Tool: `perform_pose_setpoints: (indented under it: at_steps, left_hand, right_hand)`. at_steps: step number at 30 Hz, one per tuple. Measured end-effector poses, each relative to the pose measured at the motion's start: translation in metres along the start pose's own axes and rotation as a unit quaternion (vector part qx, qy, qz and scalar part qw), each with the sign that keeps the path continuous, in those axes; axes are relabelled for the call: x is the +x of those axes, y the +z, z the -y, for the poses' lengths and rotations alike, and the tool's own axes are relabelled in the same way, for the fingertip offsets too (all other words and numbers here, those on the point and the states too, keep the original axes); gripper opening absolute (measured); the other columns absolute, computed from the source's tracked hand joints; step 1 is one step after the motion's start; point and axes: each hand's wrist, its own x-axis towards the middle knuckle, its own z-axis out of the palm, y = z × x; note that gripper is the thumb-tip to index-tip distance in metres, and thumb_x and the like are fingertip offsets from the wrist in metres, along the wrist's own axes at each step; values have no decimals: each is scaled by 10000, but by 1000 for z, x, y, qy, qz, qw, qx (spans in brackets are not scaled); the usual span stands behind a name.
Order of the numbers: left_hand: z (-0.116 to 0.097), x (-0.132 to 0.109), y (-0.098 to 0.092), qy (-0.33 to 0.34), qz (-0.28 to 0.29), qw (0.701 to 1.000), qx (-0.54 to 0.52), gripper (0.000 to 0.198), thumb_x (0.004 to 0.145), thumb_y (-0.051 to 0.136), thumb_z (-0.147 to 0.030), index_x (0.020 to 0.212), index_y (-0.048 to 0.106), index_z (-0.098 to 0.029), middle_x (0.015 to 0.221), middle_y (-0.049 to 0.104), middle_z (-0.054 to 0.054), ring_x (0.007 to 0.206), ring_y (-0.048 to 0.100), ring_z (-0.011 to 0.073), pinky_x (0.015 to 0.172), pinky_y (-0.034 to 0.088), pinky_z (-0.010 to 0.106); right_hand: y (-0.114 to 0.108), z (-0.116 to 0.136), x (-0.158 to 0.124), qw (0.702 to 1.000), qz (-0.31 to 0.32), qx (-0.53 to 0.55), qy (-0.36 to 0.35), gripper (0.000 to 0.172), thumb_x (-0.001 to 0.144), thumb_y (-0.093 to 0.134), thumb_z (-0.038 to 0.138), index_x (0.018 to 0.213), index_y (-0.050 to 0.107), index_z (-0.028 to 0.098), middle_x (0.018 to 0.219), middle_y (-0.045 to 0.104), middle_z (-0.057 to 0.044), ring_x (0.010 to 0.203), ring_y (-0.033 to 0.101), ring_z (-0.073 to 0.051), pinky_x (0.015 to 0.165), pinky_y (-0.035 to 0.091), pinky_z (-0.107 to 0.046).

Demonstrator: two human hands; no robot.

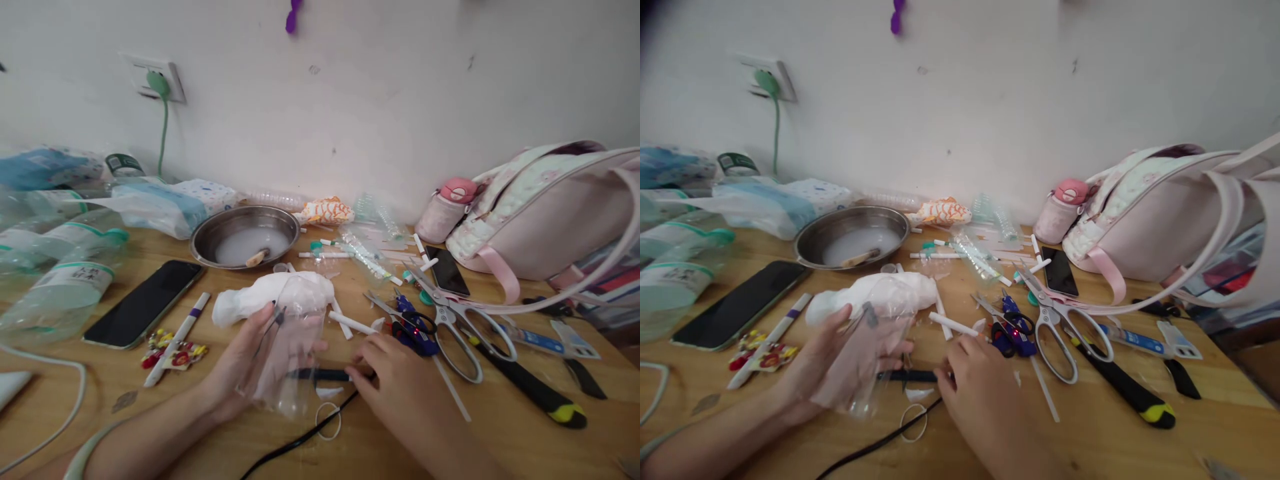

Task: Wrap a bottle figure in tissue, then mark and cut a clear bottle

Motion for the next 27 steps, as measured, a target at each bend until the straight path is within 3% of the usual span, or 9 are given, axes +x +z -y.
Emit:
perform_pose_setpoints:
  at_steps: [7, 10, 13, 15, 18, 21, 24, 27]
  left_hand:
    - [-3, -2, 10, 22, -70, 997, -2, 177, 850, 590, -349, 873, 695, -209, 887, 774, 61, 756, 720, 219, 728, 565, 323]
    - [-5, -2, 10, 23, -97, 995, -14, 194, 860, 567, -318, 887, 717, -198, 833, 775, 54, 704, 707, 191, 673, 559, 273]
    - [-5, -2, 3, 23, -79, 996, -21, 175, 842, 593, -312, 863, 723, -198, 841, 778, 54, 768, 710, 205, 668, 554, 264]
    - [-3, -1, -1, 11, -52, 998, -16, 155, 816, 624, -321, 851, 715, -200, 870, 776, 63, 840, 709, 235, 682, 555, 282]
    - [-1, -1, -1, 12, -39, 999, 18, 208, 772, 672, -323, 944, 681, -206, 957, 763, 67, 926, 697, 259, 741, 554, 310]
    - [2, -1, 4, 42, -68, 994, 76, 321, 764, 694, -288, 1061, 580, -246, 1066, 732, 37, 982, 679, 231, 842, 525, 316]
    - [9, 2, 2, 81, -105, 980, 147, 352, 768, 717, -257, 1044, 498, -270, 1132, 697, 27, 1055, 646, 217, 859, 496, 292]
    - [18, 7, -16, 105, -145, 965, 190, 547, 686, 793, -188, 1123, 474, -268, 1316, 591, 62, 1326, 448, 254, 957, 437, 284]
  right_hand:
    - [13, 14, 14, 991, 104, -52, -65, 75, 803, 693, 132, 857, 744, 134, 903, 735, -84, 956, 655, -263, 864, 515, -366]
    - [7, 13, 20, 990, 107, -77, -43, 127, 827, 627, 100, 869, 746, 116, 925, 733, -114, 968, 645, -295, 857, 512, -410]
    - [-4, 11, 19, 991, 98, -92, -3, 186, 831, 573, 87, 909, 743, 93, 964, 729, -155, 994, 637, -324, 894, 492, -449]
    - [-11, 10, 15, 990, 102, -94, 23, 187, 806, 582, 94, 895, 746, 101, 956, 736, -160, 988, 647, -327, 899, 491, -445]
    - [-17, 7, 7, 986, 130, -88, 58, 149, 759, 606, 110, 765, 751, 144, 834, 757, -133, 845, 700, -317, 747, 534, -402]
    - [-14, 4, 3, 983, 147, -82, 76, 160, 763, 600, 108, 742, 750, 161, 803, 765, -123, 792, 717, -312, 675, 518, -374]
    - [-12, 1, 3, 984, 134, -75, 86, 122, 798, 625, 158, 787, 746, 177, 840, 768, -104, 820, 716, -284, 675, 490, -332]
    - [-21, -3, 1, 986, 115, -64, 105, 141, 841, 622, 292, 797, 731, 214, 806, 765, -49, 749, 713, -230, 594, 443, -282]
